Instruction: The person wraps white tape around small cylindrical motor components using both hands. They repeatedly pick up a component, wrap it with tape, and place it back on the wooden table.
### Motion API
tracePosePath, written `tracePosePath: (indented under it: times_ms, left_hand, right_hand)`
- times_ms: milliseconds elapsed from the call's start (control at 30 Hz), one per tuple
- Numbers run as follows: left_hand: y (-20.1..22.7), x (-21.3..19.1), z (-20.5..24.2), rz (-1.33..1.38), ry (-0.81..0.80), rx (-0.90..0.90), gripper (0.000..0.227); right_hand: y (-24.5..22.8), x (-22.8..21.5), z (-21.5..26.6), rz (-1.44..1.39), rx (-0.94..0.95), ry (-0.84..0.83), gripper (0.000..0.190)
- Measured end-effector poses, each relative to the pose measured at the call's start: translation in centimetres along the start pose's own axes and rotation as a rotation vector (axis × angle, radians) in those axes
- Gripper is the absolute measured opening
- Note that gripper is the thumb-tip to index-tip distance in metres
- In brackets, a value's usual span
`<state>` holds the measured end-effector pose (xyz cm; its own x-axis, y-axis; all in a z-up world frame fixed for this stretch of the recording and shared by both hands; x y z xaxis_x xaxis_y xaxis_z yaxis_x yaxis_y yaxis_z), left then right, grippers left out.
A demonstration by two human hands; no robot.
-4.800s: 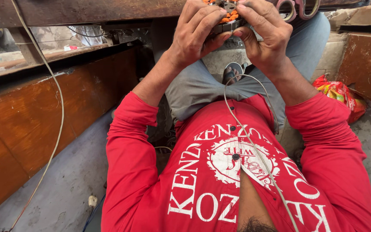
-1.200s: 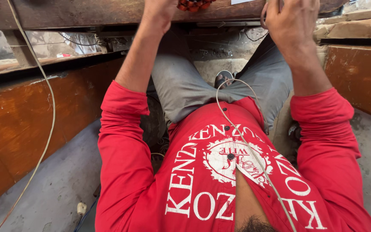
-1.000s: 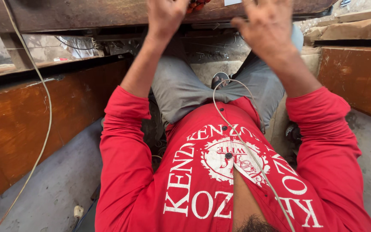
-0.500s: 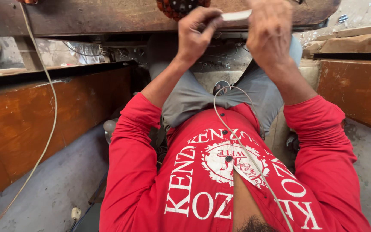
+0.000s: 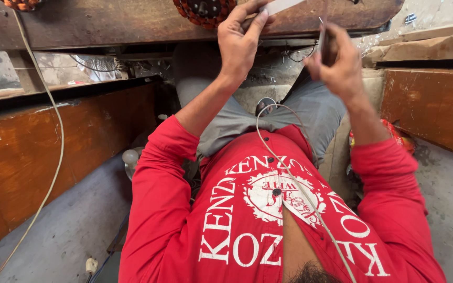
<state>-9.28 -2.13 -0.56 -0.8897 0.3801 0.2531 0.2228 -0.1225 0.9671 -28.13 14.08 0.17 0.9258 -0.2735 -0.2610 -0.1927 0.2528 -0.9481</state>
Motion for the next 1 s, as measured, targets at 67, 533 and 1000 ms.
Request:
tracePosePath:
  times_ms: [67, 533, 1000]
  left_hand:
    - [-0.6, 0.9, -0.5, 0.067, -0.015, -0.050, 0.019]
    - [-5.7, 2.3, -2.4, 0.108, -0.092, -0.291, 0.015]
    - [-5.5, 1.8, -2.9, 0.000, -0.128, -0.224, 0.008]
  right_hand:
    - [1.9, 1.8, 2.2, -0.314, 0.105, -0.089, 0.083]
    - [3.6, 7.7, -1.0, -0.721, 0.138, -0.311, 0.100]
    - [3.8, 7.7, -0.8, -0.659, 0.169, -0.288, 0.100]
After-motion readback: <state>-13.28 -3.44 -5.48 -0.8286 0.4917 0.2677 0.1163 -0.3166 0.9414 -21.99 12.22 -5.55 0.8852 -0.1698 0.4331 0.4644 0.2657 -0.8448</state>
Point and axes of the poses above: each hand's wrist, its own z-axis away from the middle knuckle, its own x-axis out of the palm, y = z × x, the point moved 8 cm from there along -z, towards the middle knuckle, and after that the axes turned 7 degrees about -z, right-handed, at the moved point
